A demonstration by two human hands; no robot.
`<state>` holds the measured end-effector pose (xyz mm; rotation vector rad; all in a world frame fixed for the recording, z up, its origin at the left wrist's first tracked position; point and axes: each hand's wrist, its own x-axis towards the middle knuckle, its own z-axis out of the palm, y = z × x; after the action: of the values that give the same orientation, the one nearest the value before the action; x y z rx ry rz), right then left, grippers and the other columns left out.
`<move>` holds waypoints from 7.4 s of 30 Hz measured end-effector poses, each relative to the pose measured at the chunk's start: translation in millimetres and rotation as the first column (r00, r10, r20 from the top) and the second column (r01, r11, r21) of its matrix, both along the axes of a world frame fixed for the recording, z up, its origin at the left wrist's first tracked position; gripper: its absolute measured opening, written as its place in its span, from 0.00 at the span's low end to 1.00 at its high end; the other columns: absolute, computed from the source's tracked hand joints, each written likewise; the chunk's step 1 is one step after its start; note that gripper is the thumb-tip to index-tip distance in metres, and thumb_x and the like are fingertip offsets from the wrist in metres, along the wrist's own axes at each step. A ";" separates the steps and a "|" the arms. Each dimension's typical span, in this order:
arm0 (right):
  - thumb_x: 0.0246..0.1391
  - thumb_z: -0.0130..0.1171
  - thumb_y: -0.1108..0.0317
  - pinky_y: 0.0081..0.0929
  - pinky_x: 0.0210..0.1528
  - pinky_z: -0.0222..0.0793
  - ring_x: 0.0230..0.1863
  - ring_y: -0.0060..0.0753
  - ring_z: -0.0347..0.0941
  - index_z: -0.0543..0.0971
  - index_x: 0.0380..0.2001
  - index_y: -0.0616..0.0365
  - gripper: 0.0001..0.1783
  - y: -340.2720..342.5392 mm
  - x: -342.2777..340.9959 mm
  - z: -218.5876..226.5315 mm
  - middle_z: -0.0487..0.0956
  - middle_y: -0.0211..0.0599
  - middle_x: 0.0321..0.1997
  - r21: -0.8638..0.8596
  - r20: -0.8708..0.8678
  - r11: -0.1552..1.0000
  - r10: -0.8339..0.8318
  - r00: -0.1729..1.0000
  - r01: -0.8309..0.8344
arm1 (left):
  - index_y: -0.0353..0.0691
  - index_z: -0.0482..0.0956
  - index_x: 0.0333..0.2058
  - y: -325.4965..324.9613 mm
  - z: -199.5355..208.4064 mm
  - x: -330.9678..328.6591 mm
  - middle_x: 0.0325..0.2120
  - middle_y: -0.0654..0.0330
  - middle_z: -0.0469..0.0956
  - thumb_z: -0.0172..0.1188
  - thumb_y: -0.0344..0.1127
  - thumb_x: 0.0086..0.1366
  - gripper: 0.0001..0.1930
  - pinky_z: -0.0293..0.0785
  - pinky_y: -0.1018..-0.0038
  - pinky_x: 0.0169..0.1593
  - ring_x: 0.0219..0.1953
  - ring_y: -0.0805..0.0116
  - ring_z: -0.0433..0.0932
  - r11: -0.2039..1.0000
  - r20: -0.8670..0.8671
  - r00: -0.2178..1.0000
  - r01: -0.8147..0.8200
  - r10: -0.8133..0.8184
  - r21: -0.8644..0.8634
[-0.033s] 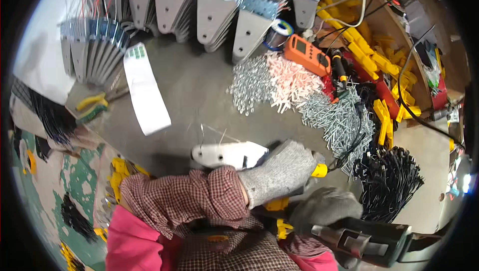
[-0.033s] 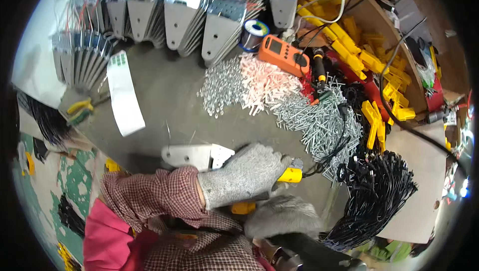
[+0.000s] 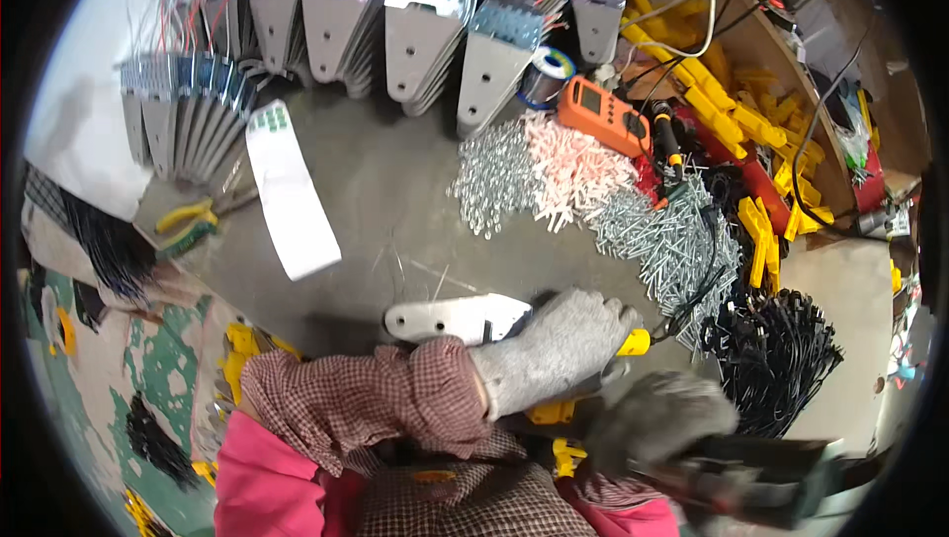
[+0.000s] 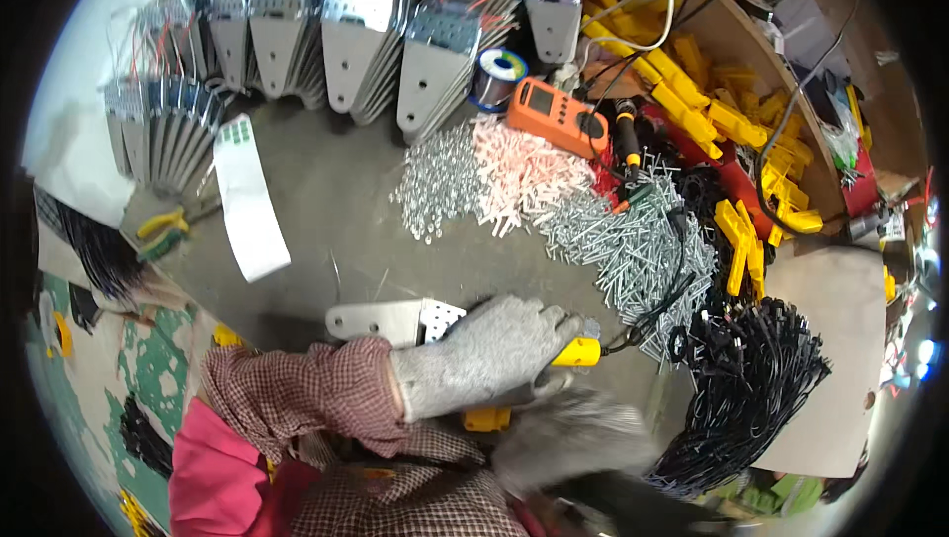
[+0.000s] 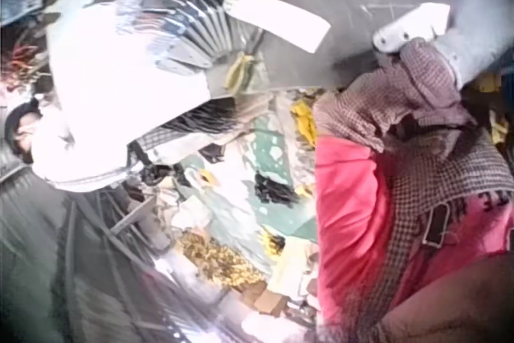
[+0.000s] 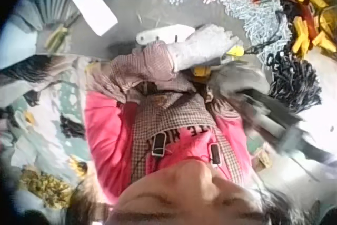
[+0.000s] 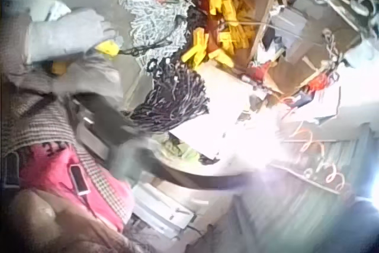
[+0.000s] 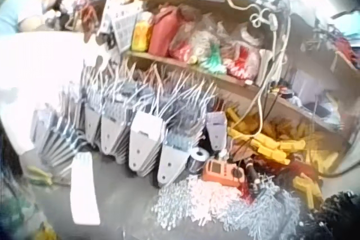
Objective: The person solders wires to a circuit board with a soldering iron, then assembles the circuit board with metal brackets and screws into a yellow plastic housing using an electric screwdriver and pliers.
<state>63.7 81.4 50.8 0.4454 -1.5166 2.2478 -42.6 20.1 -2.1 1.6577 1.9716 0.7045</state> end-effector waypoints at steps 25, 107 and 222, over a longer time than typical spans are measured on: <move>0.47 0.69 0.42 0.24 0.22 0.69 0.23 0.32 0.72 0.73 0.38 0.67 0.35 51.2 -37.9 -52.0 0.76 0.39 0.26 -0.163 -0.006 0.987 0.007 1.000 -0.008 | 0.31 0.66 0.57 -43.3 16.9 -40.8 0.52 0.41 0.71 0.63 0.56 0.58 0.38 0.68 0.60 0.59 0.56 0.45 0.70 0.998 0.305 0.951 0.048 -0.055 0.030; 0.58 0.63 0.55 0.26 0.42 0.65 0.28 0.19 0.68 0.68 0.40 0.52 0.18 98.1 15.4 -46.2 0.69 0.25 0.29 -0.784 0.096 0.493 -0.504 0.858 0.378 | 0.44 0.77 0.44 -90.1 -21.6 -15.5 0.44 0.54 0.76 0.64 0.32 0.54 0.17 0.75 0.59 0.45 0.47 0.52 0.77 0.901 0.285 0.906 -0.378 0.312 0.214; 0.45 0.61 0.68 0.41 0.41 0.75 0.39 0.46 0.80 0.84 0.33 0.48 0.09 200.8 -206.5 50.0 0.83 0.43 0.35 0.897 -0.053 -0.372 -0.626 0.778 -0.238 | 0.31 0.63 0.61 -214.5 -3.6 -123.6 0.52 0.43 0.70 0.64 0.60 0.54 0.45 0.63 0.53 0.58 0.55 0.44 0.67 0.672 -0.571 0.497 -0.728 0.653 0.134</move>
<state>-142.7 282.2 100.8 -0.2755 -3.1651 -0.1160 -166.1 -194.3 -5.7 0.9825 3.1394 0.2911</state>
